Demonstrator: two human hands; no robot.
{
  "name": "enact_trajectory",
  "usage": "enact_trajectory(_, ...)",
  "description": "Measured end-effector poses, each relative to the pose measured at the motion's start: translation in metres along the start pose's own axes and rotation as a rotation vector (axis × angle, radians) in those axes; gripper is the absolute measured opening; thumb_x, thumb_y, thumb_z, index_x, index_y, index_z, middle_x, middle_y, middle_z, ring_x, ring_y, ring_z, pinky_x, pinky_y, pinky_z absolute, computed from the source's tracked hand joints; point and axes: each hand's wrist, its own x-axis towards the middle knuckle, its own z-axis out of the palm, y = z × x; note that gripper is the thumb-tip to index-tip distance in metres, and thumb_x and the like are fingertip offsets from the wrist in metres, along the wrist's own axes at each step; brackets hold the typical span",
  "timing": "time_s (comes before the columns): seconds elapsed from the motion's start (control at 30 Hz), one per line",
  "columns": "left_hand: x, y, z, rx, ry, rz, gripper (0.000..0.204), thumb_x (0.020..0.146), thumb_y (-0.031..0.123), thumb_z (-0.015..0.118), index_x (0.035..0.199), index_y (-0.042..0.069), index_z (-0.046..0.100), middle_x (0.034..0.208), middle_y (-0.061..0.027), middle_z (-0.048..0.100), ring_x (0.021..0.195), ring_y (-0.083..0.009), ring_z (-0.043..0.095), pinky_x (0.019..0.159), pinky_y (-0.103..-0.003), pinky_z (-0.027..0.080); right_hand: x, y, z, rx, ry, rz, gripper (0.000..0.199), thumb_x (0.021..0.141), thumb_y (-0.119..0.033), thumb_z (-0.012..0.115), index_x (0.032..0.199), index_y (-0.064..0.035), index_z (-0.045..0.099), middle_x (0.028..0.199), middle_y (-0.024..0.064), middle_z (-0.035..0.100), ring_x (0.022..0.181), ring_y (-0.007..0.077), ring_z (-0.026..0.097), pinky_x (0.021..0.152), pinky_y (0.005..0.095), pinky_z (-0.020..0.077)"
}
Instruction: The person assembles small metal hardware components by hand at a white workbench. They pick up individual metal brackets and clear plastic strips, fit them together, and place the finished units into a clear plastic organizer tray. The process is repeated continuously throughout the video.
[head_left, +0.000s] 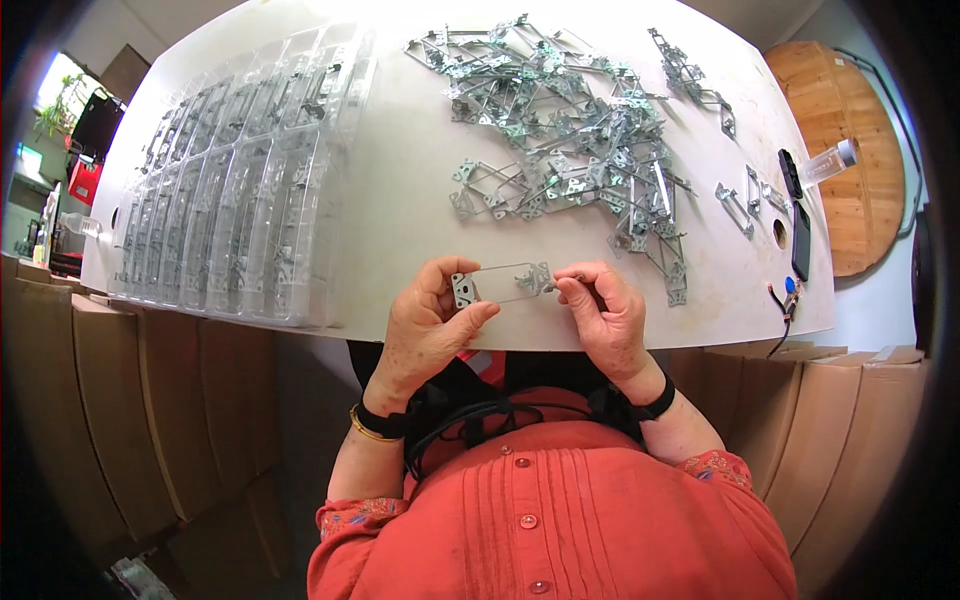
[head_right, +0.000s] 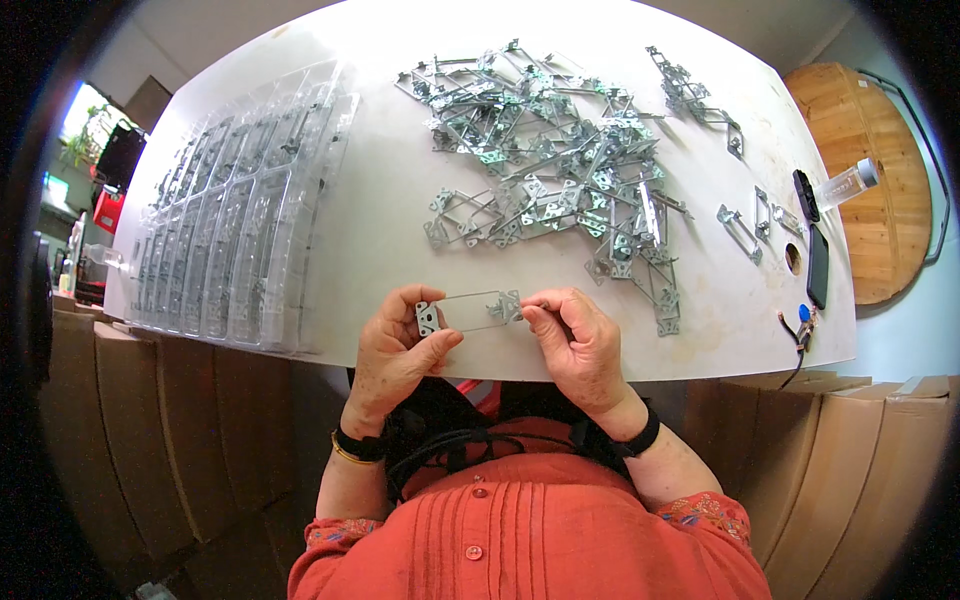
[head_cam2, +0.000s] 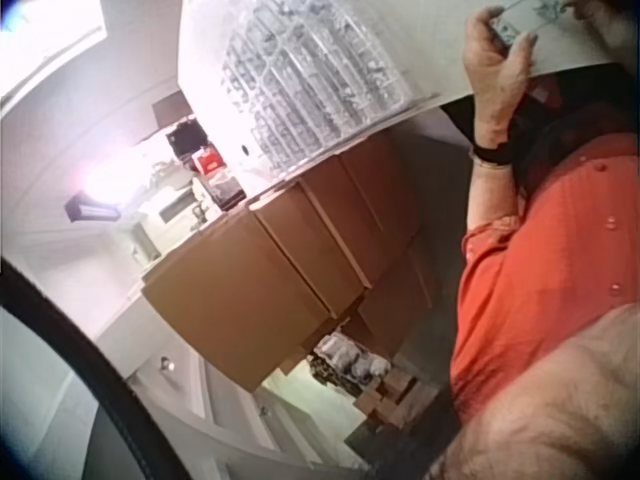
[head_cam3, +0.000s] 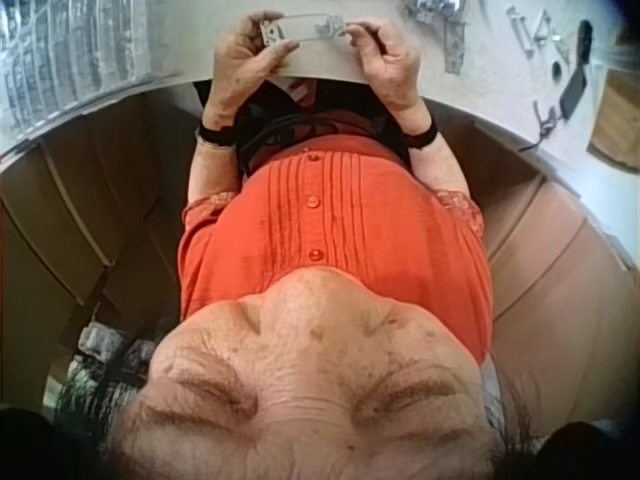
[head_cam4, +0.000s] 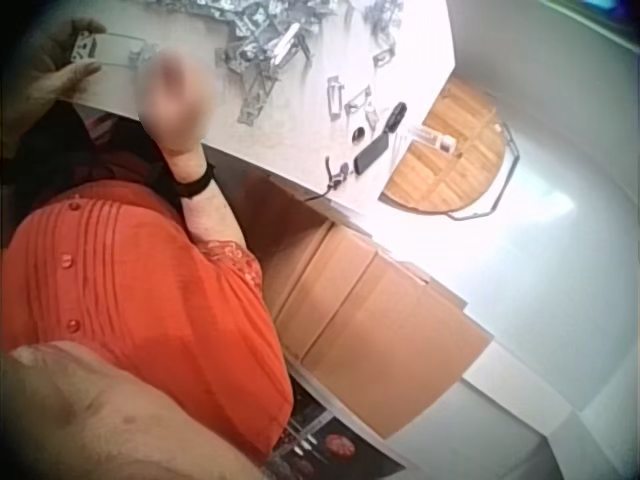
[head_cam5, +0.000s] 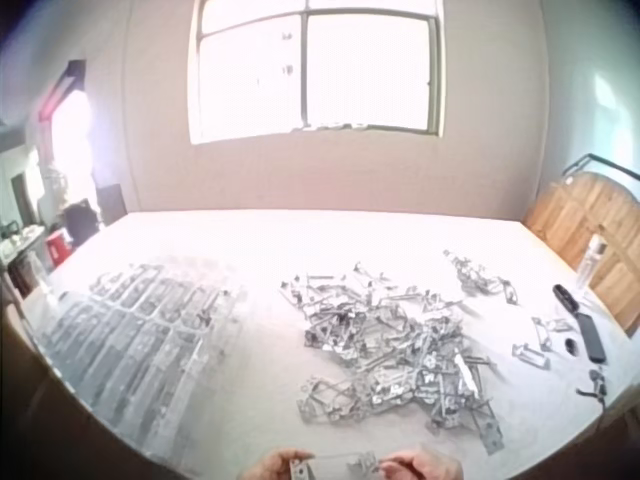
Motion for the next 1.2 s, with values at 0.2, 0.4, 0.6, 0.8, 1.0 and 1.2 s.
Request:
enact_trajectory(0.2,0.0011,-0.0047,-0.0013,-0.003,-0.008,0.000,0.050,0.100,0.003,0.083,0.143,0.003,0.057,0.100,0.0019,0.067,0.073,-0.0027,0.063,0.060,-0.018,0.052,0.0003,-0.0012,0.0005,-0.030,0.003,-0.031,0.007,0.106,-0.008,0.076,0.111,-0.0034,0.075,0.093,0.0092,0.073,0.078,0.0197,0.069,0.071,0.0318,0.0546)
enact_trajectory(0.4,0.0013,-0.0068,-0.0032,0.041,-0.009,0.019,0.050,0.100,0.003,0.083,0.143,0.003,0.057,0.100,0.0016,0.068,0.073,-0.0028,0.063,0.060,-0.018,0.053,0.0007,-0.0015,-0.0003,-0.053,-0.010,-0.038,0.008,0.106,-0.010,0.077,0.109,-0.0040,0.075,0.094,0.0097,0.074,0.078,0.0208,0.069,0.071,0.0322,0.0547)
enact_trajectory(0.6,0.0006,-0.0030,-0.0015,0.015,-0.005,0.012,0.050,0.100,0.004,0.084,0.142,0.003,0.058,0.098,0.0012,0.068,0.073,-0.0033,0.063,0.060,-0.018,0.053,0.0015,-0.0036,-0.0015,-0.067,-0.012,-0.045,0.008,0.105,-0.012,0.078,0.107,-0.0046,0.074,0.092,0.0089,0.073,0.077,0.0210,0.068,0.071,0.0318,0.0538)
enact_trajectory(0.8,0.0008,-0.0027,-0.0018,0.016,-0.008,0.014,0.050,0.099,0.004,0.084,0.142,0.003,0.058,0.097,0.0015,0.068,0.072,-0.0034,0.064,0.060,-0.019,0.053,0.0025,-0.0029,-0.0005,-0.066,-0.006,-0.077,0.008,0.105,-0.012,0.078,0.105,-0.0048,0.074,0.091,0.0088,0.071,0.076,0.0215,0.066,0.070,0.0326,0.0528)
enact_trajectory(1.0,0.0008,-0.0034,-0.0017,0.017,-0.007,0.020,0.049,0.099,0.003,0.084,0.141,0.003,0.059,0.097,0.0014,0.068,0.073,-0.0034,0.064,0.060,-0.019,0.053,0.0030,-0.0022,-0.0013,-0.081,-0.014,-0.080,0.009,0.105,-0.012,0.078,0.105,-0.0046,0.073,0.090,0.0088,0.070,0.076,0.0218,0.066,0.069,0.0327,0.0527)
enact_trajectory(1.2,0.0010,-0.0048,-0.0028,0.006,-0.015,0.019,0.049,0.100,0.002,0.083,0.142,0.003,0.058,0.098,0.0013,0.068,0.074,-0.0034,0.064,0.060,-0.018,0.054,0.0027,-0.0030,-0.0005,-0.063,-0.016,-0.066,0.008,0.106,-0.011,0.077,0.107,-0.0045,0.073,0.090,0.0089,0.071,0.077,0.0218,0.067,0.070,0.0323,0.0532)
